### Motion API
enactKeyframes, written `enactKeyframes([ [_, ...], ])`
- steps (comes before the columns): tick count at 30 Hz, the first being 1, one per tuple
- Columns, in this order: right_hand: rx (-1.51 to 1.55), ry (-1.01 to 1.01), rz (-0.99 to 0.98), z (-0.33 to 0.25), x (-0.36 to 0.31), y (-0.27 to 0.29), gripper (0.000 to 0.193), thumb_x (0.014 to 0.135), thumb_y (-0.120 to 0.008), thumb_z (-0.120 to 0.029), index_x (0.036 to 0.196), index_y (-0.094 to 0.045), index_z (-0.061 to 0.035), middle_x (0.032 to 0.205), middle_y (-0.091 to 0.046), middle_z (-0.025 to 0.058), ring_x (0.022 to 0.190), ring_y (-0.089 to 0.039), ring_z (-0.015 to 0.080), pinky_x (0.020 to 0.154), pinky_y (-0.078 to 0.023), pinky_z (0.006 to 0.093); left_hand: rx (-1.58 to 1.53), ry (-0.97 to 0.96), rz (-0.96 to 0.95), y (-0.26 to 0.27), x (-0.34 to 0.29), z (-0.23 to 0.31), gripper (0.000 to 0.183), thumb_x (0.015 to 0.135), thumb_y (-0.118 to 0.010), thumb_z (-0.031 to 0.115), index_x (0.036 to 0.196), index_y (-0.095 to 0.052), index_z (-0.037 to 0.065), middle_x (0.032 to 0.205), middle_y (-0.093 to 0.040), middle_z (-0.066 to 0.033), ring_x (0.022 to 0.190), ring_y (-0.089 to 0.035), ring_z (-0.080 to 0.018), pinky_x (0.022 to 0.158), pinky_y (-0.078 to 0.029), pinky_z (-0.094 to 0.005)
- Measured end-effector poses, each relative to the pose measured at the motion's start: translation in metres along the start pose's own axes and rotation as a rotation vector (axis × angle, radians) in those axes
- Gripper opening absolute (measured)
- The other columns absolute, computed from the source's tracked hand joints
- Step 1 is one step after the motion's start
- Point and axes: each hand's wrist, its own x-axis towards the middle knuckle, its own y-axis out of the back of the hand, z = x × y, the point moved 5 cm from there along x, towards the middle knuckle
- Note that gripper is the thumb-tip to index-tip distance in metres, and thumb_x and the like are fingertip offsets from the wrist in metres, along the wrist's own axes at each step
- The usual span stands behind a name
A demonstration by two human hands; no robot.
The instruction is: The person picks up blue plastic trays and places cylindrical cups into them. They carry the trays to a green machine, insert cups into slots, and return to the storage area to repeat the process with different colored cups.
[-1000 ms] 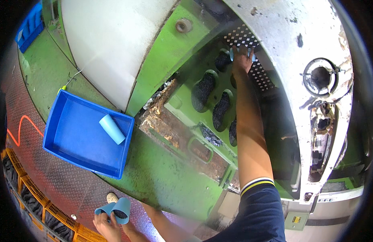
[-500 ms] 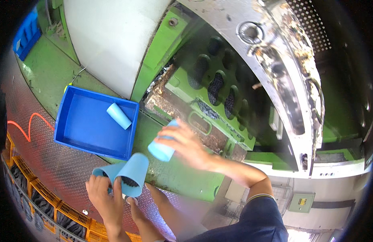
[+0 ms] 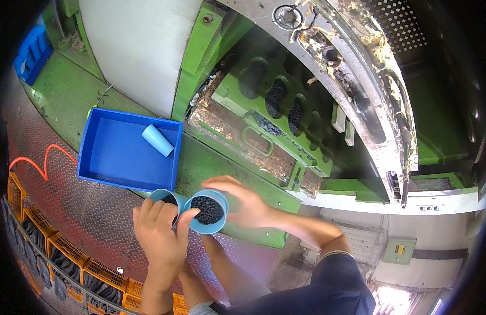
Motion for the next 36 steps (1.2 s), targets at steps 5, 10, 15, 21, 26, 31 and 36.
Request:
enactKeyframes([
  [5, -0.025, -0.134, 0.348, 0.008, -0.007, 0.063, 0.083, 0.071, -0.086, 0.000, 0.143, -0.045, -0.0026, 0.139, -0.056, 0.0102, 0.126, -0.054, 0.0205, 0.111, -0.041, 0.0405, -0.056, 0.017, 0.048, -0.003, -0.002, 0.001, 0.026, 0.081, -0.077, 0.020, 0.071, -0.056, 0.007, 0.071, -0.051, -0.0070, 0.071, -0.047, -0.0283, 0.070, -0.033, -0.0408],
  [10, -0.386, -0.137, 0.809, 0.052, 0.012, 0.204, 0.073, 0.073, -0.086, -0.010, 0.136, -0.051, -0.0019, 0.126, -0.064, 0.0133, 0.119, -0.060, 0.0249, 0.105, -0.044, 0.0387, 0.025, 0.065, 0.085, -0.011, -0.014, -0.023, 0.027, 0.083, -0.076, 0.017, 0.072, -0.054, 0.006, 0.073, -0.050, -0.0079, 0.075, -0.046, -0.0290, 0.075, -0.034, -0.0418],
  [15, -1.059, -0.275, 0.987, 0.129, 0.040, 0.356, 0.079, 0.068, -0.087, -0.008, 0.140, -0.053, -0.0140, 0.137, -0.058, 0.0148, 0.122, -0.058, 0.0299, 0.102, -0.047, 0.0401, 0.166, 0.213, 0.039, -0.031, -0.047, -0.062, 0.029, 0.086, -0.073, 0.018, 0.071, -0.051, 0.005, 0.072, -0.048, -0.0087, 0.076, -0.047, -0.0300, 0.077, -0.035, -0.0433],
  [21, -1.501, -0.404, 0.963, 0.184, 0.066, 0.444, 0.079, 0.068, -0.086, -0.008, 0.139, -0.055, -0.0228, 0.133, -0.062, 0.0102, 0.121, -0.059, 0.0325, 0.099, -0.049, 0.0434, 0.245, 0.405, -0.027, -0.045, -0.080, -0.094, 0.029, 0.084, -0.073, 0.016, 0.069, -0.054, 0.001, 0.073, -0.054, -0.0126, 0.079, -0.050, -0.0331, 0.080, -0.036, -0.0446],
  [26, -1.536, -0.390, 0.894, 0.195, 0.074, 0.461, 0.078, 0.069, -0.085, -0.007, 0.138, -0.055, -0.0278, 0.135, -0.061, 0.0074, 0.121, -0.059, 0.0317, 0.100, -0.049, 0.0427, 0.296, 0.449, 0.009, -0.049, -0.085, -0.096, 0.028, 0.086, -0.073, 0.014, 0.073, -0.053, -0.001, 0.074, -0.051, -0.0134, 0.077, -0.045, -0.0327, 0.078, -0.036, -0.0423],
  [31, -1.644, -0.362, 0.874, 0.192, 0.083, 0.459, 0.079, 0.071, -0.084, -0.007, 0.140, -0.054, -0.0295, 0.140, -0.056, 0.0045, 0.128, -0.053, 0.0299, 0.105, -0.045, 0.0454, 0.281, 0.509, 0.039, -0.052, -0.079, -0.103, 0.032, 0.085, -0.073, 0.017, 0.069, -0.051, 0.000, 0.073, -0.052, -0.0137, 0.078, -0.048, -0.0341, 0.078, -0.035, -0.0446],
  [36, -1.747, -0.330, 0.941, 0.195, 0.092, 0.471, 0.070, 0.076, -0.079, -0.011, 0.139, -0.054, -0.0324, 0.142, -0.054, 0.0028, 0.131, -0.051, 0.0278, 0.108, -0.041, 0.0498, 0.324, 0.531, 0.068, -0.058, -0.080, -0.111, 0.033, 0.086, -0.072, 0.017, 0.068, -0.050, 0.000, 0.071, -0.051, -0.0136, 0.077, -0.048, -0.0337, 0.077, -0.035, -0.0435],
])
